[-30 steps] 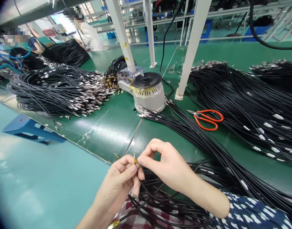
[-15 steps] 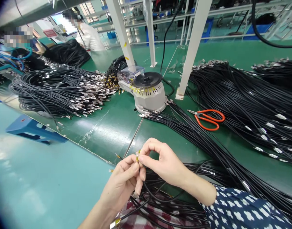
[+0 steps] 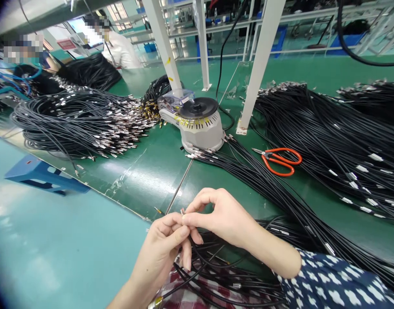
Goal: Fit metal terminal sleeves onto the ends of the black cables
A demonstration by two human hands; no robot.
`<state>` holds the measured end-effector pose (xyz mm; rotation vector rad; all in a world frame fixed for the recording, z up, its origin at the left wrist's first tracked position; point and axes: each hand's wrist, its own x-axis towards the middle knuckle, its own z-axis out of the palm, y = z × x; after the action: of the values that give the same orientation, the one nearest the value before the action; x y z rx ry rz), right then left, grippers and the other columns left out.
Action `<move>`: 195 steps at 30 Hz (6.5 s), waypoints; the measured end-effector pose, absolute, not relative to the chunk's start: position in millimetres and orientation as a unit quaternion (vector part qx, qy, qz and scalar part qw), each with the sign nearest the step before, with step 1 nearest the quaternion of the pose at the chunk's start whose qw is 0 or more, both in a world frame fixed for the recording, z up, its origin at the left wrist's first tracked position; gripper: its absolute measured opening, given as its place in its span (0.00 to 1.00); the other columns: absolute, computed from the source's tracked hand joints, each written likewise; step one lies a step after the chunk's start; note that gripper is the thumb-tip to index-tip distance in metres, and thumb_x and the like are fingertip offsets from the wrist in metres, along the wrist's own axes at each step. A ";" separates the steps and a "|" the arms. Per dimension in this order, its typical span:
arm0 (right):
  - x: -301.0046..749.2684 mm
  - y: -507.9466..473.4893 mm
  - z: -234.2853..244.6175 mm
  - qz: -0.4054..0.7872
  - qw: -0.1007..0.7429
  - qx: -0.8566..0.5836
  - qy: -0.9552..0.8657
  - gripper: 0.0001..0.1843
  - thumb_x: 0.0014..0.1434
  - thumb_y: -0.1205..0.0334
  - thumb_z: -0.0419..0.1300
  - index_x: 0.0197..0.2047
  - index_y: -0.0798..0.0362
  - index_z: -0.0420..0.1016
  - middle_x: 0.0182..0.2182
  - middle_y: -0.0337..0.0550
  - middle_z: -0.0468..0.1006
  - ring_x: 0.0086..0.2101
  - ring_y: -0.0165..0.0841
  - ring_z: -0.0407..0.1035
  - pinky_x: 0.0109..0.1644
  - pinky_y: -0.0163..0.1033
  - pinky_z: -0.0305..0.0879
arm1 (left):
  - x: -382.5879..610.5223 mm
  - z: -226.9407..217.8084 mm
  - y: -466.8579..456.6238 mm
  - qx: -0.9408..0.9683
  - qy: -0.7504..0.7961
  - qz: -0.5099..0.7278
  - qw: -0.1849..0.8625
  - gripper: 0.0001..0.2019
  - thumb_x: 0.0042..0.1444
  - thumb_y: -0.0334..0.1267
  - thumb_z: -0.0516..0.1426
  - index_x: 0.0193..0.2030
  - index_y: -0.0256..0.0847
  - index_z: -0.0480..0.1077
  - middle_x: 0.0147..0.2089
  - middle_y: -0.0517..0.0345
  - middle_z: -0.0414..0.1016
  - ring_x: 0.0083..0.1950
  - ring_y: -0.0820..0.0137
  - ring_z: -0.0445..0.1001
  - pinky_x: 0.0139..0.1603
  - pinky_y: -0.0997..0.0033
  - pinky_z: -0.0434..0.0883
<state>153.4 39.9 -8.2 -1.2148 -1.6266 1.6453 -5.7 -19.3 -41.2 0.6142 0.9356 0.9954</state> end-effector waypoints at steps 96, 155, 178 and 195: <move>173.3 37.2 3.2 0.644 0.282 -0.377 -0.603 0.16 0.55 0.63 0.65 0.47 0.49 0.67 0.30 0.35 0.74 0.35 0.32 0.68 0.43 0.40 0.62 | -6.6 -22.6 -20.5 0.296 0.425 0.443 0.732 0.09 0.53 0.38 0.63 0.27 0.34 0.73 0.21 0.57 0.76 0.14 0.81 0.65 0.16 0.83 0.57; 168.8 33.5 21.1 0.518 0.259 -0.384 -0.719 0.09 0.60 0.72 0.56 0.42 0.49 0.69 0.31 0.34 0.73 0.37 0.30 0.69 0.45 0.34 0.64 | -13.3 -22.1 -22.1 0.375 0.458 0.434 0.679 0.11 0.53 0.43 0.64 0.31 0.35 0.73 0.23 0.59 0.73 0.19 0.79 0.64 0.21 0.80 0.62; 163.7 17.7 7.5 0.527 0.285 -0.486 -0.636 0.09 0.58 0.64 0.61 0.25 0.51 0.74 0.27 0.35 0.77 0.32 0.31 0.70 0.39 0.35 0.63 | -5.2 -21.2 -19.1 0.290 0.445 0.478 0.700 0.09 0.53 0.36 0.64 0.36 0.38 0.68 0.24 0.61 0.74 0.19 0.80 0.65 0.20 0.82 0.60; 159.9 26.7 15.9 0.576 0.253 -0.463 -0.625 0.08 0.54 0.68 0.62 0.24 0.53 0.72 0.22 0.33 0.75 0.29 0.30 0.69 0.37 0.33 0.63 | -6.7 -24.8 -21.1 0.290 0.440 0.425 0.737 0.11 0.50 0.39 0.66 0.26 0.36 0.70 0.22 0.56 0.77 0.15 0.77 0.68 0.18 0.80 0.62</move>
<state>159.9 26.7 15.9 -1.2573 -1.6978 1.5648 -6.7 -21.1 -24.8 0.6361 0.9655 0.9332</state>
